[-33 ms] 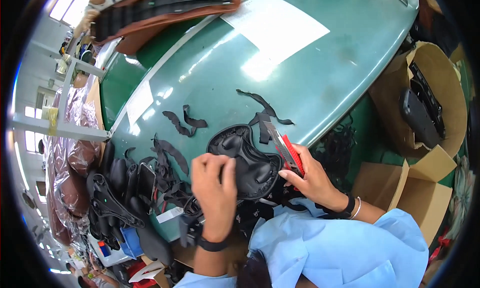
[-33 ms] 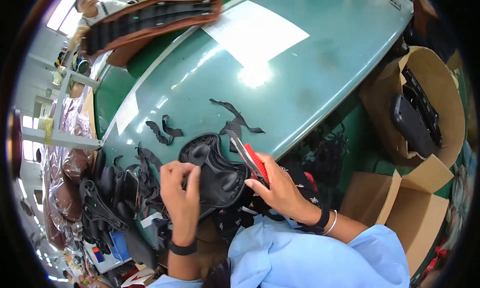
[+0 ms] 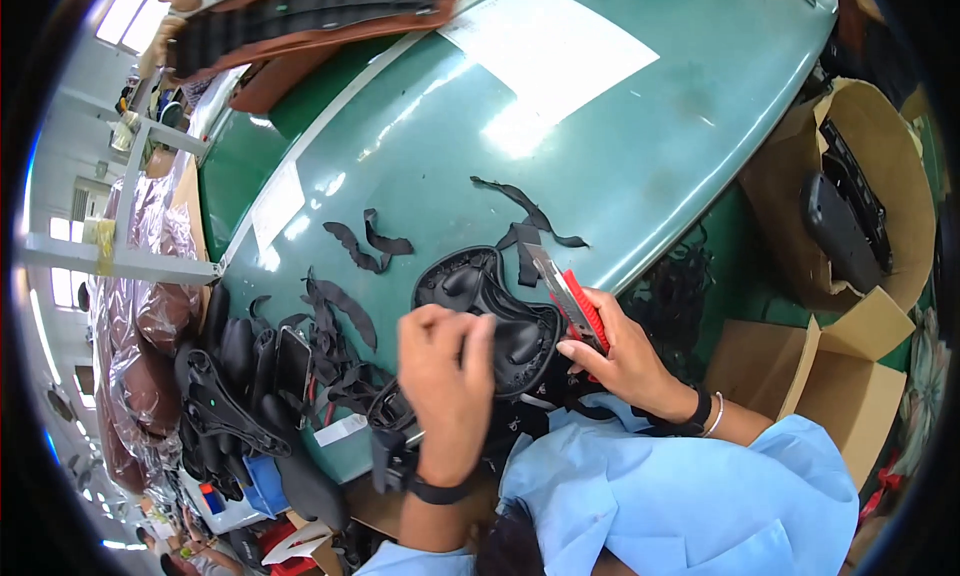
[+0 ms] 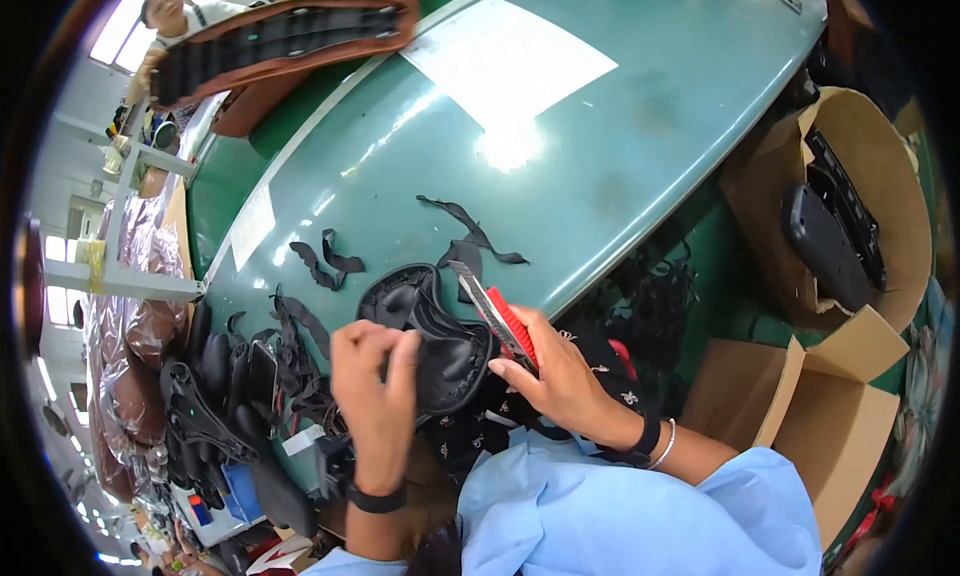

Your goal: The person trims excess material from the underside of a bicycle seat with a utility knife, pulls away the scraps, and sets the seat aside. They then pick up a new seat and repeat the trimming process before placing it into a cardboard box.

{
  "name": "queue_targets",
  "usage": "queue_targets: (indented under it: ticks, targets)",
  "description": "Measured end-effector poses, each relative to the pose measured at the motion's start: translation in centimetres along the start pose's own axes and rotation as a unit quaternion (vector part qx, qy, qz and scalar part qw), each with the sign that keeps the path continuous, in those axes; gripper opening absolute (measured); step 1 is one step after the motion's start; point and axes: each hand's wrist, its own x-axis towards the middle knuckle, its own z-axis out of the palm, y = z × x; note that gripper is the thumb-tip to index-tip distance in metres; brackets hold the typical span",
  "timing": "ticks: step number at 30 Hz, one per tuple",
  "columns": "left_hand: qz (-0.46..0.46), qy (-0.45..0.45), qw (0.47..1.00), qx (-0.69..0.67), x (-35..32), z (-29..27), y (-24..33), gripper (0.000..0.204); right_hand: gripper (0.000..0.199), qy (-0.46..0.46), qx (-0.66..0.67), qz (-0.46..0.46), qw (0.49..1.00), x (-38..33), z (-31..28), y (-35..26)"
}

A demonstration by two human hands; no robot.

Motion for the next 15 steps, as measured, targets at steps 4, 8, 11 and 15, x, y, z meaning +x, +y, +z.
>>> queue_targets:
  ticks: [4,8,11,15]
  targets:
    - [0.018,0.004,0.997,0.081,-0.1,3.1,2.1,0.035,0.054,-0.024,0.002,-0.003,1.000,-0.1,-0.5,-0.1]
    - [-0.016,0.037,0.993,0.109,0.3,5.1,1.7,0.036,0.050,0.002,-0.076,-0.031,0.997,-0.2,-1.8,-1.0]
    - [-0.031,0.023,0.988,0.150,0.5,5.0,2.0,0.030,0.045,0.027,-0.095,-0.033,0.995,-0.4,-3.0,-1.0]
    - [-0.059,0.033,0.995,0.072,0.4,5.6,1.5,0.020,0.046,0.062,-0.191,-0.148,0.968,0.0,-3.5,-0.8]
